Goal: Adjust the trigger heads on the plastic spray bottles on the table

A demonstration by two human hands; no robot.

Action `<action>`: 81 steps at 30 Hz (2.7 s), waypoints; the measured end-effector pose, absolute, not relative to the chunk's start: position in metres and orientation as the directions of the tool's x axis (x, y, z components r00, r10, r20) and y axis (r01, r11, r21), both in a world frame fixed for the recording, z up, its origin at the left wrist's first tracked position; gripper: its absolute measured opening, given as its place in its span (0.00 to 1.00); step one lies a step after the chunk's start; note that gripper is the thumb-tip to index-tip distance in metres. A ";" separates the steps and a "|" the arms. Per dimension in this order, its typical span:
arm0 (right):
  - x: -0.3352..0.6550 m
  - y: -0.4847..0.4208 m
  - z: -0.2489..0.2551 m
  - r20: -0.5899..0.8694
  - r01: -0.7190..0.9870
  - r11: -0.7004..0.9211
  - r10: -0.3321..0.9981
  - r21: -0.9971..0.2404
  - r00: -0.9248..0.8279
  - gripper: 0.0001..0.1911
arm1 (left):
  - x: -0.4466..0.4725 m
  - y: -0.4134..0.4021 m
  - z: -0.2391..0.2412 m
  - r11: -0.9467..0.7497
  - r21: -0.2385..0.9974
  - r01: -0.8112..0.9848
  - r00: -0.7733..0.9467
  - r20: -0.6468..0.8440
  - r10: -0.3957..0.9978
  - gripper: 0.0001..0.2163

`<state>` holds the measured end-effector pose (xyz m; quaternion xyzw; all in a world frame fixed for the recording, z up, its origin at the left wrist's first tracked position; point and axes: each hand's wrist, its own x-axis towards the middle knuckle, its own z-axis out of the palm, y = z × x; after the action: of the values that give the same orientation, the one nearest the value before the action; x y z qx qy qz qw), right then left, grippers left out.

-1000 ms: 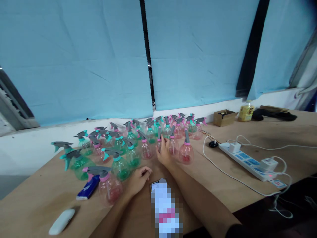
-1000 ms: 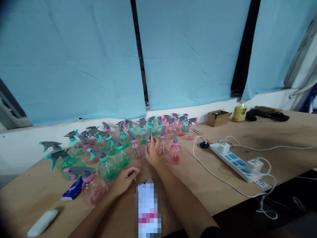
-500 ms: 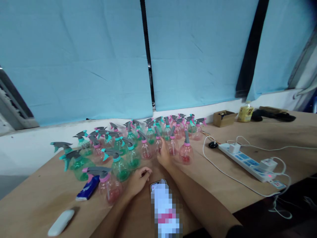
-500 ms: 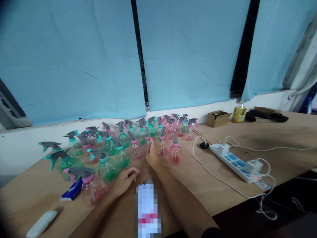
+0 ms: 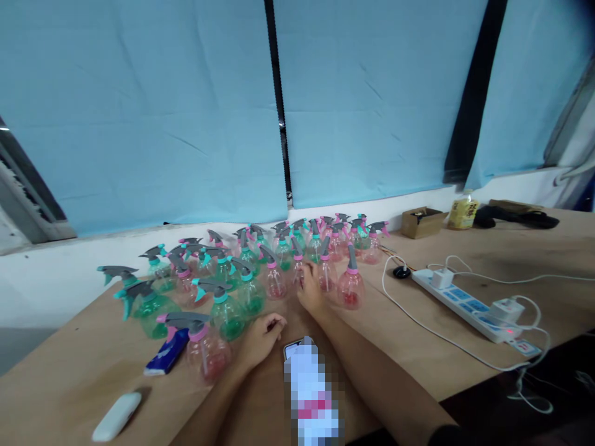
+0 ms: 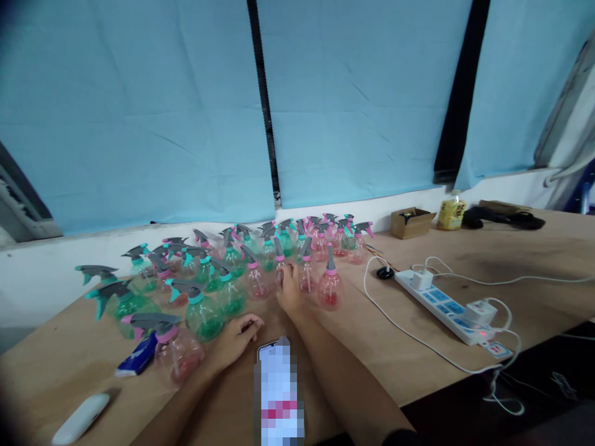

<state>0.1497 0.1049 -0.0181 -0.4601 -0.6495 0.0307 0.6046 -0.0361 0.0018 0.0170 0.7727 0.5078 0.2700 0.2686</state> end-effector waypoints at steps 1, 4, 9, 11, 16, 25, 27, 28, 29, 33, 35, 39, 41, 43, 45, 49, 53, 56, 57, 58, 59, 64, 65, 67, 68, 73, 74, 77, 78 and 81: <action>0.149 0.105 -0.019 0.753 0.562 0.567 0.638 -0.603 0.164 0.25 | -0.036 0.002 0.017 -0.340 0.691 0.638 0.339 0.145 0.930 0.16; 0.149 0.105 -0.020 0.750 0.540 0.567 0.630 -0.622 0.201 0.23 | -0.036 0.002 0.016 -0.345 0.696 0.630 0.345 0.148 0.927 0.16; 0.148 0.104 -0.019 0.753 0.476 0.613 0.631 -0.631 0.186 0.21 | -0.036 0.003 0.015 -0.337 0.695 0.635 0.334 0.146 0.931 0.17; 0.147 0.104 -0.020 0.749 0.451 0.624 0.640 -0.638 0.174 0.21 | -0.036 0.004 0.014 -0.334 0.694 0.638 0.335 0.141 0.932 0.17; 0.145 0.103 -0.021 0.749 0.448 0.624 0.637 -0.641 0.183 0.24 | -0.037 0.003 0.014 -0.351 0.692 0.630 0.347 0.154 0.925 0.17; 0.157 0.072 0.004 0.798 0.538 0.628 0.583 -0.562 0.154 0.23 | -0.036 0.002 0.019 -0.342 0.690 0.638 0.341 0.145 0.929 0.16; 0.161 0.062 0.013 0.819 0.547 0.635 0.544 -0.545 0.185 0.19 | -0.036 0.002 0.019 -0.345 0.690 0.636 0.344 0.147 0.928 0.16; 0.162 0.059 0.017 0.824 0.552 0.631 0.524 -0.545 0.214 0.17 | -0.036 0.002 0.019 -0.345 0.691 0.635 0.342 0.149 0.928 0.16; 0.164 0.056 0.020 0.827 0.556 0.624 0.501 -0.549 0.255 0.15 | -0.036 0.002 0.019 -0.346 0.693 0.633 0.342 0.150 0.928 0.16; 0.169 0.057 0.023 0.803 0.563 0.573 0.434 -0.596 0.408 0.24 | -0.037 0.004 0.015 -0.342 0.697 0.630 0.340 0.148 0.929 0.17; 0.171 0.062 0.020 0.785 0.588 0.522 0.450 -0.617 0.425 0.28 | -0.037 0.005 0.013 -0.342 0.694 0.634 0.340 0.147 0.929 0.17; 0.174 0.072 0.010 0.767 0.664 0.431 0.529 -0.611 0.363 0.26 | -0.038 0.004 0.013 -0.347 0.704 0.620 0.346 0.151 0.926 0.17; 0.175 0.076 0.005 0.760 0.679 0.414 0.554 -0.606 0.340 0.25 | -0.037 0.004 0.013 -0.352 0.716 0.603 0.351 0.159 0.923 0.17; 0.176 0.080 0.001 0.745 0.682 0.394 0.573 -0.616 0.342 0.24 | -0.037 0.004 0.014 -0.355 0.722 0.594 0.353 0.163 0.921 0.17; 0.177 0.083 -0.003 0.729 0.680 0.377 0.590 -0.628 0.346 0.24 | -0.037 0.004 0.014 -0.353 0.721 0.596 0.350 0.162 0.923 0.17; 0.180 0.086 -0.004 0.744 0.676 0.402 0.578 -0.618 0.336 0.21 | -0.037 0.003 0.015 -0.352 0.723 0.594 0.352 0.160 0.922 0.16; 0.180 0.083 0.001 0.752 0.617 0.459 0.538 -0.640 0.381 0.16 | -0.037 0.002 0.015 -0.346 0.727 0.593 0.347 0.157 0.925 0.16; 0.176 0.079 0.006 0.739 0.582 0.465 0.516 -0.667 0.434 0.20 | -0.037 0.002 0.016 -0.341 0.728 0.595 0.339 0.157 0.928 0.17; 0.174 0.077 0.008 0.734 0.582 0.457 0.509 -0.673 0.450 0.22 | -0.037 0.002 0.016 -0.336 0.730 0.595 0.334 0.156 0.930 0.17; 0.173 0.075 0.010 0.728 0.583 0.446 0.506 -0.680 0.463 0.25 | -0.037 0.003 0.015 -0.332 0.731 0.596 0.330 0.153 0.931 0.17; 0.171 0.073 0.012 0.720 0.582 0.434 0.509 -0.688 0.472 0.28 | -0.037 0.003 0.015 -0.328 0.732 0.597 0.327 0.151 0.933 0.17; 0.165 0.067 0.021 0.673 0.552 0.403 0.568 -0.730 0.474 0.33 | -0.038 0.005 0.011 -0.342 0.735 0.586 0.337 0.163 0.927 0.16; 0.164 0.067 0.022 0.670 0.542 0.412 0.580 -0.732 0.464 0.33 | -0.039 0.005 0.010 -0.342 0.735 0.586 0.336 0.164 0.927 0.16; 0.162 0.067 0.023 0.660 0.503 0.442 0.614 -0.742 0.434 0.34 | -0.038 0.005 0.010 -0.341 0.736 0.585 0.334 0.164 0.928 0.16; 0.161 0.067 0.024 0.646 0.471 0.457 0.642 -0.755 0.413 0.35 | -0.038 0.005 0.011 -0.340 0.737 0.583 0.332 0.166 0.928 0.16; 0.152 0.063 0.029 0.578 0.211 0.542 0.794 -0.814 0.189 0.28 | -0.037 0.004 0.011 -0.346 0.733 0.585 0.326 0.178 0.929 0.15; 0.150 0.062 0.030 0.585 0.151 0.567 0.802 -0.810 0.124 0.25 | -0.037 0.004 0.011 -0.346 0.731 0.588 0.326 0.177 0.929 0.15; 0.148 0.062 0.031 0.590 -0.002 0.591 0.805 -0.807 -0.067 0.20 | -0.038 0.006 0.008 -0.350 0.731 0.586 0.323 0.185 0.928 0.13; 0.147 0.063 0.030 0.582 -0.034 0.582 0.806 -0.813 -0.107 0.20 | -0.038 0.006 0.008 -0.355 0.732 0.582 0.327 0.189 0.926 0.12; 0.148 0.067 0.027 0.518 -0.108 0.507 0.841 -0.855 -0.156 0.19 | -0.039 0.006 0.006 -0.378 0.731 0.568 0.347 0.204 0.916 0.12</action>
<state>0.1480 0.0669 0.0270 -0.2853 -0.6426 0.4064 0.5836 -0.0391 0.0062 0.0065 0.7706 0.4813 0.3083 0.2819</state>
